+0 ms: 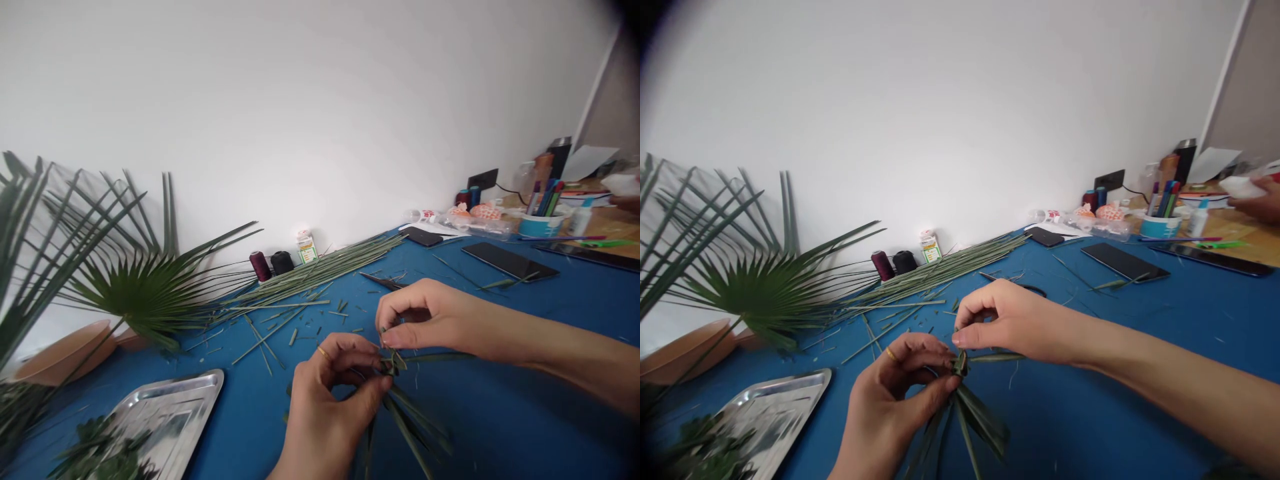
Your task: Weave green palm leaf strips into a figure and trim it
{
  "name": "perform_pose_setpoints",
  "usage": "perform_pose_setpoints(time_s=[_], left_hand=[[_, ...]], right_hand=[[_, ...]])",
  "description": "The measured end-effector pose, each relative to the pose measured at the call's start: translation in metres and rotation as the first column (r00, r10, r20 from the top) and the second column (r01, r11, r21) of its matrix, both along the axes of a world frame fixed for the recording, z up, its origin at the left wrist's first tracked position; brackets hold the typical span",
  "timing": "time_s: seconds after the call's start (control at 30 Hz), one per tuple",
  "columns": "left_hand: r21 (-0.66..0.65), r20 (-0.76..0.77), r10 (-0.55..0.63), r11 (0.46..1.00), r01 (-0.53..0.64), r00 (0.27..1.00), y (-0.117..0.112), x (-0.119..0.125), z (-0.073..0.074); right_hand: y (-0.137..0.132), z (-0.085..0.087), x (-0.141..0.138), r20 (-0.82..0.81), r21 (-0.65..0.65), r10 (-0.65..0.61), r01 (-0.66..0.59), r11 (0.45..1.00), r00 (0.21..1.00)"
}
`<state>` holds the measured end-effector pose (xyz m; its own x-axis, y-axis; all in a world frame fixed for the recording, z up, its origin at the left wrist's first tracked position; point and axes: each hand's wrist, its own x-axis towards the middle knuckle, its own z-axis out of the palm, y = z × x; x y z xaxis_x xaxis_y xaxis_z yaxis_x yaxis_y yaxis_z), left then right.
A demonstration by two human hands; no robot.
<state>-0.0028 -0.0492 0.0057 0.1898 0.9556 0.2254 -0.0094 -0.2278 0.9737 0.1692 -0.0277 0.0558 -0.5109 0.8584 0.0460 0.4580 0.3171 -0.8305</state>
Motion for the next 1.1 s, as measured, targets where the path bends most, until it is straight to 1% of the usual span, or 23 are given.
perform_pose_setpoints(time_s=[0.1, 0.2, 0.23, 0.3, 0.33, 0.37, 0.43, 0.5, 0.6, 0.67, 0.73, 0.8, 0.87, 0.97, 1.03, 1.1], left_hand=[[0.031, -0.029, -0.015, 0.999, 0.016, 0.999, -0.001, -0.001, -0.001], [0.105, -0.115, -0.076, 0.990, 0.089, 0.990, -0.001, -0.003, -0.002], [0.119, -0.126, -0.093, 0.987, 0.108, 0.988, -0.001, -0.004, -0.002], [0.112, -0.109, -0.110, 0.986, 0.122, 0.988, 0.000, -0.005, -0.002], [0.101, -0.093, -0.111, 0.988, 0.121, 0.989, 0.001, -0.006, -0.002], [0.091, -0.080, -0.115, 0.988, 0.122, 0.990, 0.001, -0.006, -0.001], [0.073, -0.056, -0.126, 0.989, 0.130, 0.990, 0.002, -0.006, -0.001], [0.061, -0.038, -0.132, 0.989, 0.134, 0.991, 0.002, -0.006, -0.001], [0.038, -0.022, -0.135, 0.990, 0.136, 0.991, 0.001, -0.005, 0.000], [0.007, -0.003, -0.154, 0.988, 0.154, 0.988, 0.001, -0.005, 0.000], [-0.041, 0.032, -0.173, 0.984, 0.174, 0.984, 0.002, -0.005, -0.001], [-0.080, 0.052, -0.184, 0.979, 0.188, 0.982, 0.002, -0.004, -0.002], [-0.097, 0.038, -0.194, 0.976, 0.196, 0.980, 0.002, -0.004, -0.002], [-0.098, 0.022, -0.157, 0.983, 0.158, 0.987, 0.001, -0.002, -0.002], [-0.058, 0.017, -0.109, 0.992, 0.109, 0.994, 0.000, -0.002, -0.001], [0.021, 0.002, -0.070, 0.997, 0.070, 0.998, 0.000, -0.002, 0.000]], right_hand=[[0.002, -0.001, 0.002, 0.003, -0.114, 0.039, -0.038, 0.993, 0.999], [0.005, -0.002, 0.005, -0.056, -0.278, 0.110, -0.121, 0.953, 0.992], [0.006, -0.003, 0.005, -0.094, -0.322, 0.109, -0.134, 0.937, 0.990], [0.007, -0.007, 0.003, -0.156, -0.363, 0.073, -0.126, 0.923, 0.985], [0.007, -0.010, 0.001, -0.169, -0.347, 0.052, -0.109, 0.932, 0.984], [0.007, -0.014, -0.002, -0.171, -0.303, 0.029, -0.080, 0.950, 0.985], [0.006, -0.022, -0.006, -0.154, -0.176, -0.023, -0.005, 0.984, 0.988], [0.004, -0.028, -0.011, -0.142, -0.068, -0.072, 0.063, 0.996, 0.987], [0.001, -0.032, -0.016, -0.143, 0.046, -0.136, 0.144, 0.989, 0.980], [0.000, -0.031, -0.020, -0.154, 0.140, -0.185, 0.207, 0.968, 0.971], [0.001, -0.029, -0.023, -0.181, 0.192, -0.220, 0.254, 0.948, 0.959], [0.004, -0.028, -0.026, -0.233, 0.207, -0.236, 0.285, 0.936, 0.943], [0.008, -0.029, -0.027, -0.297, 0.200, -0.245, 0.311, 0.929, 0.923], [0.011, -0.033, -0.025, -0.329, 0.156, -0.238, 0.301, 0.941, 0.914], [0.008, -0.036, -0.020, -0.333, 0.112, -0.253, 0.304, 0.946, 0.908], [0.002, -0.037, -0.015, -0.372, 0.066, -0.267, 0.312, 0.948, 0.889]])
